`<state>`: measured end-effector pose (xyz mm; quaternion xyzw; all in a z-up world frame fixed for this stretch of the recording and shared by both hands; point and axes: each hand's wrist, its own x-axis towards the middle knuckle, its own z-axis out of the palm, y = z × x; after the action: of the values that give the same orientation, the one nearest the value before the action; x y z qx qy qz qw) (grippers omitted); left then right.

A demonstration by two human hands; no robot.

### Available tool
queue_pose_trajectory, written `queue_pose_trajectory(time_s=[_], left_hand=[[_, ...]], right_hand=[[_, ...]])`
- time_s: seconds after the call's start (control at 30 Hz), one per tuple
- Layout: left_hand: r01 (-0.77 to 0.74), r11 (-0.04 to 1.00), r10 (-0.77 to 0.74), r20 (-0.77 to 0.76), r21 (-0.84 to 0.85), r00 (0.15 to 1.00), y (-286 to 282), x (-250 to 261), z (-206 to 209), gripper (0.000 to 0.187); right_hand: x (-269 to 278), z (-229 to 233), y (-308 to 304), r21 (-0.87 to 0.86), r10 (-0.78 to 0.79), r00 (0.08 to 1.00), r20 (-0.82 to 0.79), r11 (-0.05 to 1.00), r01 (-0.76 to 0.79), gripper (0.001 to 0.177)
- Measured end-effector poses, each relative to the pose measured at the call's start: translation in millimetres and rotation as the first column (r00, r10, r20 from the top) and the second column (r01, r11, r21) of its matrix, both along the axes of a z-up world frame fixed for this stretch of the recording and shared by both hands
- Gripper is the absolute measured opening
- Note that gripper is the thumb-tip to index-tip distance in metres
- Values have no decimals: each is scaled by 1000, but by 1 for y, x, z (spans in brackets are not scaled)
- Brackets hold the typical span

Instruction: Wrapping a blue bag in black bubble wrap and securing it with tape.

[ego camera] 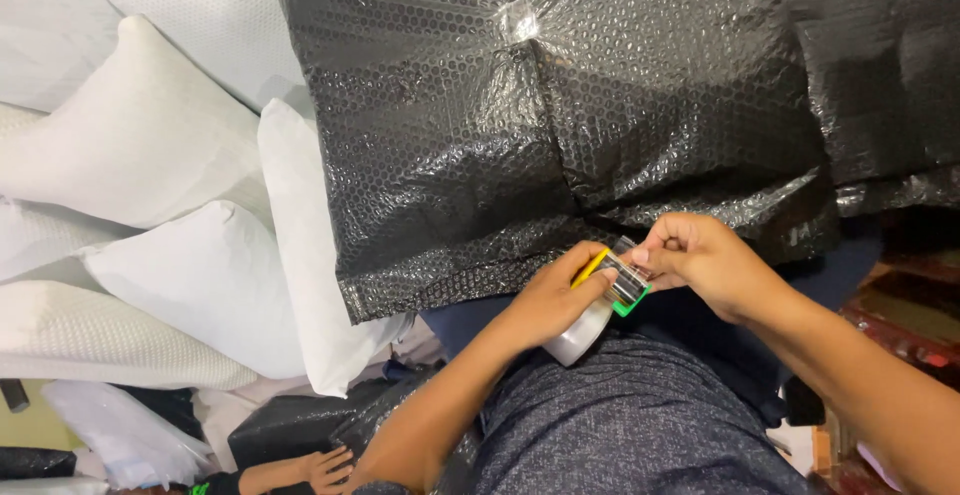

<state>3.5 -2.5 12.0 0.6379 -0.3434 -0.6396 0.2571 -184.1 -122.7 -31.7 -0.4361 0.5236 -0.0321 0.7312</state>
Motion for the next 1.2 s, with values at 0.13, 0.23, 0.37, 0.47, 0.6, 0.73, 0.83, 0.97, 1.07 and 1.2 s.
queue_pose_trajectory(time_s=[0.13,0.23,0.37,0.47,0.6,0.73,0.83,0.97,1.07,1.2], left_hand=[[-28,999,28,5,-20,1000,2,1,-4,39],[-12,999,9,-55,-52,998,2,7,-4,45],[79,991,-94,-141,-108,986,1,13,8,52],[108,988,-123,-141,-111,982,5,11,-3,53],[57,997,-57,-13,-53,998,10,0,-20,43],[-1,997,2,24,-73,1000,6,-6,-11,39],[-9,998,9,-13,-61,1000,6,-5,-13,40],[-38,992,30,-64,-118,998,7,1,-14,38],[-26,990,19,-49,-141,999,8,7,-10,38],[7,979,-7,5,-205,1000,11,17,-11,38]], right_hand=[[2,5,-3,8,8,1000,3,1000,-9,12],[2,6,-4,25,0,1000,30,1000,-1,8],[-1,1,2,24,-12,999,50,1000,10,11],[-4,-6,5,28,-17,998,53,999,15,11],[-4,-1,3,30,-12,997,70,1000,10,11],[-21,-22,-1,24,45,977,206,998,-51,10],[-24,-24,-2,97,25,972,233,994,-49,10],[-16,-6,-4,97,5,972,234,995,-28,7],[-12,8,-4,138,6,971,240,990,-41,13],[-12,16,-9,256,-64,819,570,961,-102,47]])
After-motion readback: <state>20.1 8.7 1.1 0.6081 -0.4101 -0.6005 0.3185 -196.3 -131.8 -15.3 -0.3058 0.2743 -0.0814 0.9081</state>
